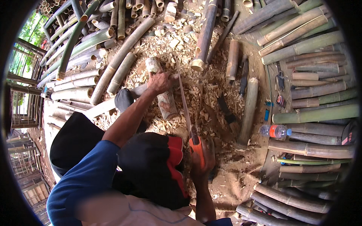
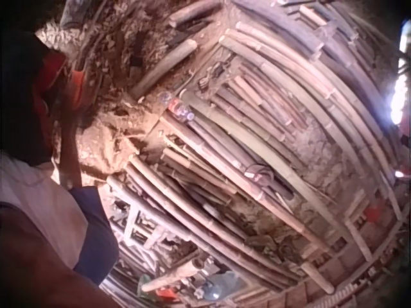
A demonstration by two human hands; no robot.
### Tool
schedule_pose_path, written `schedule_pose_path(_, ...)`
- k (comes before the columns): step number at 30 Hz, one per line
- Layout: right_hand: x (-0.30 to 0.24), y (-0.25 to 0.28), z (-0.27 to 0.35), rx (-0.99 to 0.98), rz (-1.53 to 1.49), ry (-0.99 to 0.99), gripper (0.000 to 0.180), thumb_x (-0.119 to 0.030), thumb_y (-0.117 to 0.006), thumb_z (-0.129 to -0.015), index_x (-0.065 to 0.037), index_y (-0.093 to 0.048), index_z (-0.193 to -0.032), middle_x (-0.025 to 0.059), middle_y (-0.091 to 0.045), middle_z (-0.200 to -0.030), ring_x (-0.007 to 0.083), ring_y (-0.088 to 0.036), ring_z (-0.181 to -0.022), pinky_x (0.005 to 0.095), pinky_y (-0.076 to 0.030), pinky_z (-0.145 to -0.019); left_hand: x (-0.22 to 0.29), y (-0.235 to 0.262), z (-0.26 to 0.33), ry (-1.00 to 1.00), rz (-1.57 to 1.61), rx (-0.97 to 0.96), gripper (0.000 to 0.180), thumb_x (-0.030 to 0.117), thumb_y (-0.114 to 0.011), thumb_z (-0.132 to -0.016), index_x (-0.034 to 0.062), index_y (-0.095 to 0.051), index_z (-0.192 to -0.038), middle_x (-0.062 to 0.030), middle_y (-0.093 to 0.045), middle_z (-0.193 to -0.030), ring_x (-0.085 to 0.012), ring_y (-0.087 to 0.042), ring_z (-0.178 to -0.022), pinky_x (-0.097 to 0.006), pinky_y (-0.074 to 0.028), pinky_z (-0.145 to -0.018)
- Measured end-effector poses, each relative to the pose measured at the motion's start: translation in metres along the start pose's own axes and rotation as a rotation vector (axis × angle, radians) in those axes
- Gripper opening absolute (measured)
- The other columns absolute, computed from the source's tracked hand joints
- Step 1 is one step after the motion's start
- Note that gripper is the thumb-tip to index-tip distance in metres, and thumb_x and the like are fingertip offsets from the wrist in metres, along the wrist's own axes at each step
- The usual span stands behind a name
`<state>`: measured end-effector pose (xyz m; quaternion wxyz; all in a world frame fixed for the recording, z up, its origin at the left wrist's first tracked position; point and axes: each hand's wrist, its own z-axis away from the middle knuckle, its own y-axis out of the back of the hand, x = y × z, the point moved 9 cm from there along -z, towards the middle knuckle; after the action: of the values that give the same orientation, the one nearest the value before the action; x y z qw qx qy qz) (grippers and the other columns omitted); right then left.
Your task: The person uses a hand saw to cut through sections of bamboo, then uses a small blade to split a section and peel away material from the interior.
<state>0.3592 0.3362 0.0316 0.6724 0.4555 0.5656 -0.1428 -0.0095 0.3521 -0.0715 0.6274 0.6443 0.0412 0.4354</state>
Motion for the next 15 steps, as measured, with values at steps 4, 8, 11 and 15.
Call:
schedule_pose_path(4, -0.030, -0.040, -0.058, 0.050, -0.019, 0.075, 0.043, -0.018, -0.059, -0.094, 0.009, -0.059, -0.127, 0.0219, -0.070, -0.102, 0.0311, -0.072, -0.088, 0.0375, -0.056, -0.074, 0.015, 0.004, 0.010, 0.080, -0.011, -0.182, 0.044, 0.044, -0.058, -0.091, 0.0072, -0.065, -0.114, -0.0146, -0.067, -0.119, -0.0365, -0.050, -0.129, -0.068, -0.016, -0.115)
schedule_pose_path(8, -0.031, -0.060, -0.107, 0.148, -0.068, 0.178, 0.045, -0.021, -0.058, -0.096, 0.008, -0.056, -0.131, 0.0233, -0.070, -0.100, 0.0327, -0.071, -0.081, 0.0391, -0.055, -0.069, 0.025, 0.010, 0.010, 0.024, -0.175, 0.001, 0.060, 0.049, -0.078, -0.072, 0.0089, -0.066, -0.115, -0.0095, -0.063, -0.127, -0.0285, -0.042, -0.137, -0.067, -0.016, -0.116)
schedule_pose_path(11, -0.033, -0.056, -0.096, 0.080, -0.029, 0.144, 0.047, -0.023, -0.055, -0.097, 0.007, -0.055, -0.133, 0.0234, -0.071, -0.101, 0.0335, -0.071, -0.084, 0.0397, -0.056, -0.072, 0.014, 0.007, 0.010, 0.065, -0.225, 0.070, 0.054, 0.046, -0.079, -0.070, 0.0122, -0.069, -0.111, -0.0084, -0.066, -0.121, -0.0227, -0.051, -0.130, -0.068, -0.013, -0.117)
schedule_pose_path(15, -0.018, -0.028, -0.020, 0.067, 0.163, 0.279, 0.045, -0.024, -0.050, -0.100, 0.007, -0.057, -0.131, 0.0240, -0.071, -0.102, 0.0327, -0.072, -0.088, 0.0404, -0.056, -0.076, -0.003, 0.001, -0.006, 0.155, -0.161, -0.142, 0.048, 0.048, -0.084, -0.067, 0.0176, -0.072, -0.102, -0.0062, -0.069, -0.110, -0.0235, -0.060, -0.115, -0.066, -0.015, -0.116)
